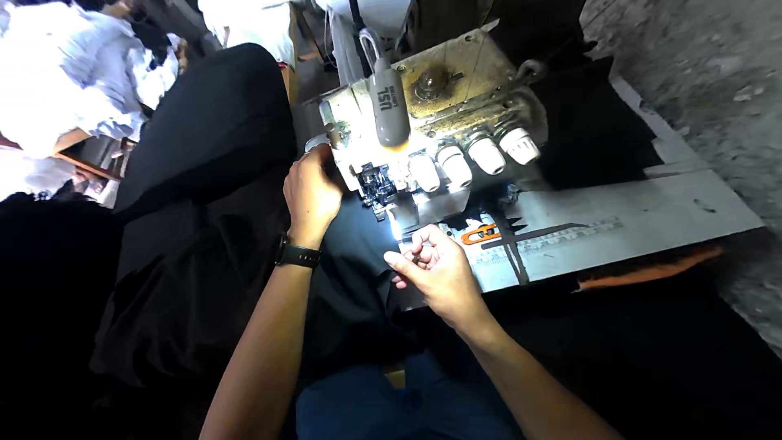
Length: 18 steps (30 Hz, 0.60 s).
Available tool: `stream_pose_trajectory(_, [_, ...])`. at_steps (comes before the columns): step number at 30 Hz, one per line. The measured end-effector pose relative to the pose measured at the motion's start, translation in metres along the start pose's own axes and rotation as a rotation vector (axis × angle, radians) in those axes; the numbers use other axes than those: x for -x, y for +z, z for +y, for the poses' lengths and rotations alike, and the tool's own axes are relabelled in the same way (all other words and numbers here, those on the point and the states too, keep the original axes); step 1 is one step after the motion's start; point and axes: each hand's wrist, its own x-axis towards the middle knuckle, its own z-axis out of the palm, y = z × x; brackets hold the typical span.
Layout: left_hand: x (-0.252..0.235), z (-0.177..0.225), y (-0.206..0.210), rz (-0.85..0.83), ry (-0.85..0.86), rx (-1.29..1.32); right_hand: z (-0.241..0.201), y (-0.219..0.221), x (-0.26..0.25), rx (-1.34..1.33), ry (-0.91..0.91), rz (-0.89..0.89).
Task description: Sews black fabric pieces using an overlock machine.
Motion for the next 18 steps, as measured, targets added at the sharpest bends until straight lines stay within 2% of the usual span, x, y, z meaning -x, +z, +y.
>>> stream_pose_trajectory(2, [0.024,0.0,-0.016,0.032,0.103,0.012,-0.001,0.002,0.005,0.0,0.009,-0.014])
stream_pose_trajectory(5, [0.092,0.016,-0.045,0.012,0.275,0.153,-0.006,-0.002,0.009,-0.011,0.016,-0.031])
stream_pose_trajectory(8, [0.14,0.028,-0.025,-0.124,0.362,0.086,-0.006,-0.006,0.01,0.002,0.022,-0.066])
stream_pose_trajectory(12, [0.154,0.023,0.002,0.094,0.317,0.101,-0.004,-0.001,0.01,0.025,0.018,-0.09])
stream_pose_trajectory(18, [0.154,0.035,0.004,0.155,0.197,0.169,-0.004,-0.004,0.002,0.094,-0.095,-0.068])
